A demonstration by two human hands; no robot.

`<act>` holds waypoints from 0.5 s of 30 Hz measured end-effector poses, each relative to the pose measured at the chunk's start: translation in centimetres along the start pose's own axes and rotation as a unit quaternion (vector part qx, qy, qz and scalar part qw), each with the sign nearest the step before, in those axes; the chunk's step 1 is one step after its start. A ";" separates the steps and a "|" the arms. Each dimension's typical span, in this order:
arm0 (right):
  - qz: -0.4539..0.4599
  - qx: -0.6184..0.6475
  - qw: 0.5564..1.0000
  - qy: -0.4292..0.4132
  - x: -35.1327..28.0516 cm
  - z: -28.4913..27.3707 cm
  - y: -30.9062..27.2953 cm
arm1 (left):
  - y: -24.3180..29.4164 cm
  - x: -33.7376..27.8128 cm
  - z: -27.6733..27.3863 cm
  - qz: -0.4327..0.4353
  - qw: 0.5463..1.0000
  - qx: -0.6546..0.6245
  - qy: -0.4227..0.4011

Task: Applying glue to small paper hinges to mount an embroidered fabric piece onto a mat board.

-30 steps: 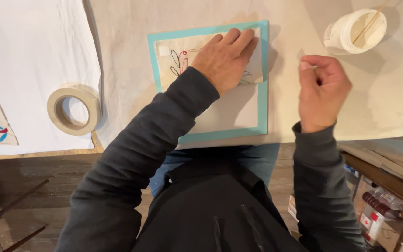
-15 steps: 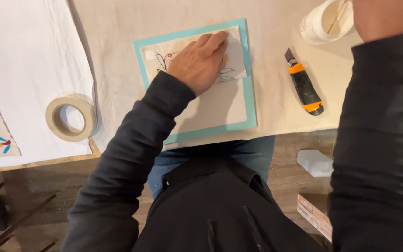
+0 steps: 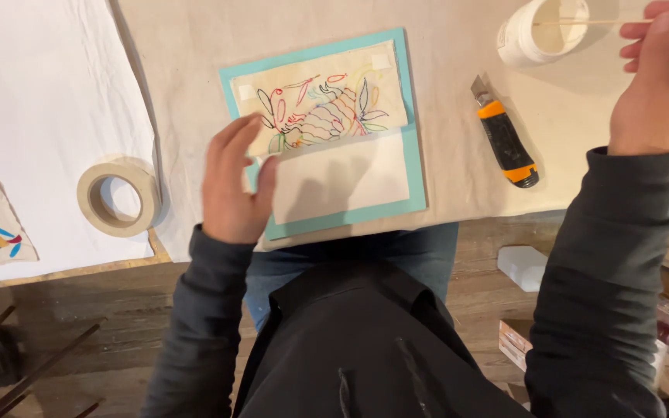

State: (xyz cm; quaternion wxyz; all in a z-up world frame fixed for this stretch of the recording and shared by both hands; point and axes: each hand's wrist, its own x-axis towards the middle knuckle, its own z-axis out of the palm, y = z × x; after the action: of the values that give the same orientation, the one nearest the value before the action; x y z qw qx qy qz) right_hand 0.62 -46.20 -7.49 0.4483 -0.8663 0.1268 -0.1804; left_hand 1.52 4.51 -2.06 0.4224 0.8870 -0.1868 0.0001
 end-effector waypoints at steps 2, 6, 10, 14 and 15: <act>0.027 0.056 0.998 0.003 -0.6 0.4 -1.0 | -1.1 -1.8 -0.8 -0.029 0.998 0.014 0.054; 0.078 0.153 0.985 0.030 -1.9 -0.6 1.2 | -3.6 -5.5 -1.4 -0.033 0.994 0.041 0.100; 0.106 0.212 0.969 0.062 -3.2 -1.6 3.2 | -5.6 -8.7 -0.7 -0.087 0.987 0.010 0.138; 0.114 0.235 0.962 0.076 -3.5 -1.7 3.0 | -7.2 -10.4 0.4 -0.122 0.978 -0.008 0.168; 0.113 0.235 0.962 0.075 -3.7 -1.7 3.1 | -7.3 -10.3 0.4 -0.122 0.978 -0.008 0.169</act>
State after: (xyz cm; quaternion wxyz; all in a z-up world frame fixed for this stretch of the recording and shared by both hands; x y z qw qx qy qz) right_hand -3.59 -47.81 -9.91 0.6458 -0.7006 0.2115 -0.2179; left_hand -5.77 11.78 -9.41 0.4518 0.8868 -0.0029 0.0969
